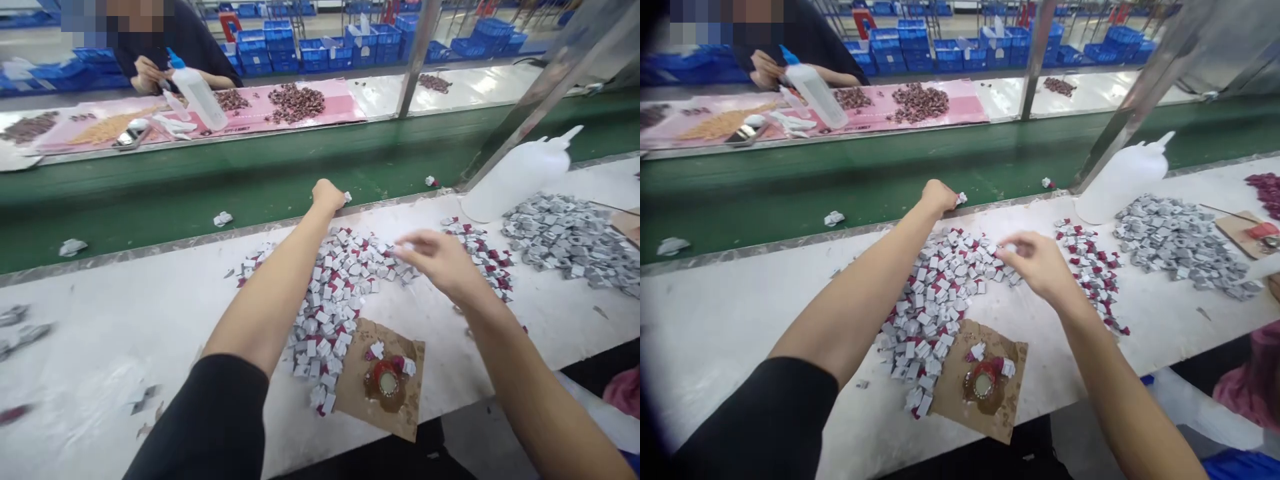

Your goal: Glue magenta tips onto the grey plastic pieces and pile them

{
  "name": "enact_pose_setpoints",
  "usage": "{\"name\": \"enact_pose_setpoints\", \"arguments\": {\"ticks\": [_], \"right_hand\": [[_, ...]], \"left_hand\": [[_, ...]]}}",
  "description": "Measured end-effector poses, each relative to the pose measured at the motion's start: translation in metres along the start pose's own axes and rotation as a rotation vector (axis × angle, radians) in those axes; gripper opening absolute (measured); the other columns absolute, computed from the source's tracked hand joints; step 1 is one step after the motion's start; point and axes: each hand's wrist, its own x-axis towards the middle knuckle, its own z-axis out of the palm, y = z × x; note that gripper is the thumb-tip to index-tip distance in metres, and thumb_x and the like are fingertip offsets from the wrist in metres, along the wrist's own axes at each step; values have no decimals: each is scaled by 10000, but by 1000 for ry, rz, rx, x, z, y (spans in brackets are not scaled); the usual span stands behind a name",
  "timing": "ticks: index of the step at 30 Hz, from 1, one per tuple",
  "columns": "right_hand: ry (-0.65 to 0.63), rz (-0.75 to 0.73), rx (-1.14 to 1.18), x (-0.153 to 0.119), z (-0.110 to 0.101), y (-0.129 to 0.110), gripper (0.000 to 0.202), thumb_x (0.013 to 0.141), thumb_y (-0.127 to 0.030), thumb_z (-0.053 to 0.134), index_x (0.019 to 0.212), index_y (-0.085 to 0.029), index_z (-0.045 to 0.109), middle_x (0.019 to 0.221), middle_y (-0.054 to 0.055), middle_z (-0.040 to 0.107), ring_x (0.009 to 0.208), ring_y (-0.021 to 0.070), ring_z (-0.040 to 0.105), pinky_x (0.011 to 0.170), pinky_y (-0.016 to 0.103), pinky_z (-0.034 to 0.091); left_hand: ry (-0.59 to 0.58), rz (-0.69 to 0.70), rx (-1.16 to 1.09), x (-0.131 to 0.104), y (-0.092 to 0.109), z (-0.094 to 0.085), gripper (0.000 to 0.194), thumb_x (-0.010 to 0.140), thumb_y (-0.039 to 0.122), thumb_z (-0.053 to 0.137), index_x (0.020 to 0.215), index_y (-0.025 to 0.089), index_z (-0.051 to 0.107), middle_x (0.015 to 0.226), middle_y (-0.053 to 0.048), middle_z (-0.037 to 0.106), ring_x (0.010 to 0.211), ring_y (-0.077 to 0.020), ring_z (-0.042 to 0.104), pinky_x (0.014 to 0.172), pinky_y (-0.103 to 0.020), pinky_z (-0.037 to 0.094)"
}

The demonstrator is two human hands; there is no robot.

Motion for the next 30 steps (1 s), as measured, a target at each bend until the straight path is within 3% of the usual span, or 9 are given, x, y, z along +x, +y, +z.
{"name": "enact_pose_setpoints", "arguments": {"ticks": [4,7,10,13,15,18,21,25,30], "right_hand": [[44,227,82,-104,-11,26,454,879,-690,918,1073,-280,946,953,117,907,774,324,859,608,392,674],[140,314,88,-151,-6,40,524,859,-742,904,1114,-286,953,952,111,901,788,321,868,614,380,698],[196,308,-15,-177,0,46,500,883,-739,876,1104,-296,950,1092,111,904,854,312,874,635,371,700],[219,293,-104,-190,1,47,435,895,-732,854,1011,-321,938,1056,91,905,865,323,865,654,395,688],[227,292,-121,-194,0,48,420,877,-734,850,975,-334,929,1016,79,905,898,349,864,710,436,697],[209,314,-155,-195,-6,47,429,831,-744,846,967,-345,931,999,72,902,863,360,855,734,478,698],[212,348,-164,-195,-10,42,404,786,-713,874,960,-354,938,1014,68,903,868,360,853,713,468,688],[242,299,-8,-201,-4,24,249,849,-544,923,1022,-368,950,1028,49,900,921,317,851,742,407,683],[131,108,215,-212,19,-2,192,1016,-333,869,1190,-372,940,1107,55,882,988,266,828,806,379,694]], "left_hand": [[2,4,163,-34,-2,-25,327,988,102,820,1310,108,765,1433,-208,749,1390,-358,701,1199,-512,536],[39,106,234,-104,-28,-72,411,990,46,726,1395,116,739,1507,-204,712,1387,-353,677,1222,-484,484],[102,224,328,-201,-75,-131,293,1063,254,636,1315,185,769,1376,-166,753,1182,-322,723,1068,-468,570],[216,78,488,-287,-134,-175,360,1034,371,573,1286,225,784,1259,-166,748,1168,-378,708,1040,-538,587],[256,16,587,-327,-168,-189,385,991,363,562,1269,236,797,1233,-178,747,1186,-419,683,1067,-593,572],[261,-4,642,-359,-201,-194,385,933,323,584,1236,248,810,1230,-184,769,1157,-436,679,1072,-625,566],[253,-4,565,-371,-209,-189,301,943,357,608,1141,255,811,1183,-162,794,1135,-408,719,1037,-569,602],[273,-114,325,-377,-198,-170,277,969,505,708,1056,256,793,1014,-95,795,927,-310,757,905,-459,644],[161,-257,-246,-380,-171,-123,443,919,625,885,1120,239,807,1093,-106,851,962,-277,807,881,-396,670]]}}
